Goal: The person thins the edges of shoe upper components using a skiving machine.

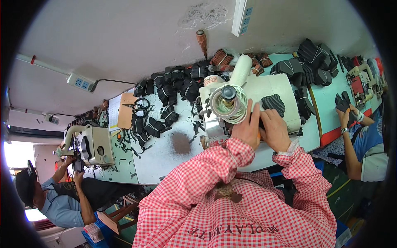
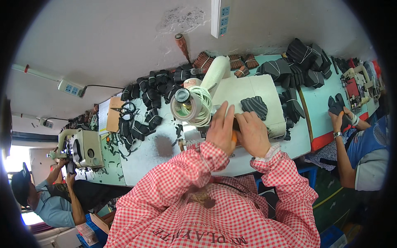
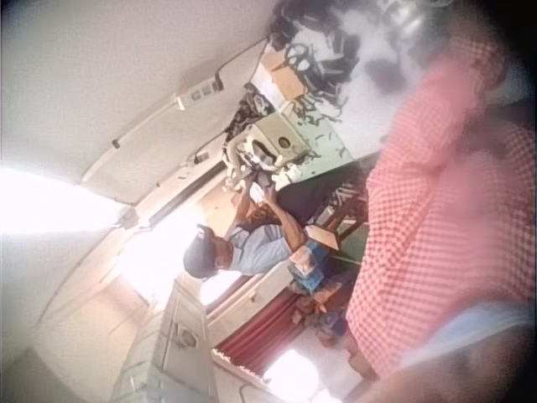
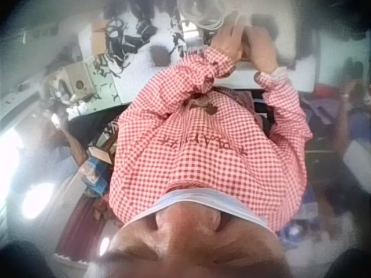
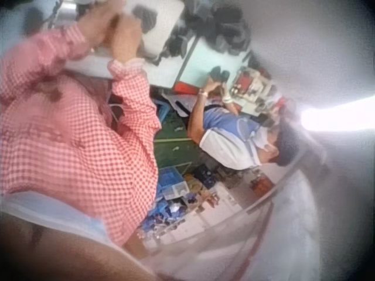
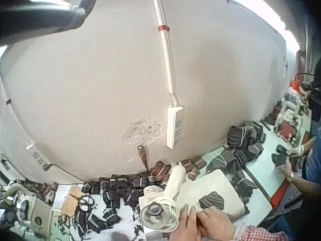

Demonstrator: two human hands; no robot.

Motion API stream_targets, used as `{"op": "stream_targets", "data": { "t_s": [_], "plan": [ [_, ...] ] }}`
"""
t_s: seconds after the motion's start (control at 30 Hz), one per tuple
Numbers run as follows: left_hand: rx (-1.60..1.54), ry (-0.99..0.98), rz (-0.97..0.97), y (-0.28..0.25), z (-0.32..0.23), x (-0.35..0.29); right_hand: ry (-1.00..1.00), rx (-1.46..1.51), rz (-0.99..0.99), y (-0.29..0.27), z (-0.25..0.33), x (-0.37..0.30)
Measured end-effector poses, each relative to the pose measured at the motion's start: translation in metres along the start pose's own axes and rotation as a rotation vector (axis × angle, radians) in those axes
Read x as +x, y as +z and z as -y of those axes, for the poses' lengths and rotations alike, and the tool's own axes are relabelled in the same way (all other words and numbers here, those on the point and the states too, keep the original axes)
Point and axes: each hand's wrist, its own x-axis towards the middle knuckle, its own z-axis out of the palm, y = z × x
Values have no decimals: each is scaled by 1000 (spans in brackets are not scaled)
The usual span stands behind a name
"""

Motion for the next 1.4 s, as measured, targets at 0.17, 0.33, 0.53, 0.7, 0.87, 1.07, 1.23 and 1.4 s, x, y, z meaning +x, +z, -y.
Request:
{"op": "stream_targets", "data": {
  "t_s": [0.17,0.33,0.53,0.7,0.87,1.07,1.23,1.4],
  "plan": [
    [-167,-137,81,8,9,0,1,-30,15,-11,2,-4],
    [-290,-134,146,8,5,-2,126,-202,214,-19,-4,-12],
    [-350,-102,184,13,5,1,219,-89,237,-19,-1,-14],
    [-323,-153,109,20,7,1,188,69,172,-9,-5,-18],
    [-797,-438,-34,37,6,1,210,344,-54,-7,5,-20],
    [-1275,-916,90,0,-4,-7,381,646,86,-40,34,-37],
    [-331,-281,283,-16,0,-33,330,613,212,-38,47,-26],
    [-59,-342,411,-53,-2,-38,512,896,204,-15,40,-34]
  ]
}}
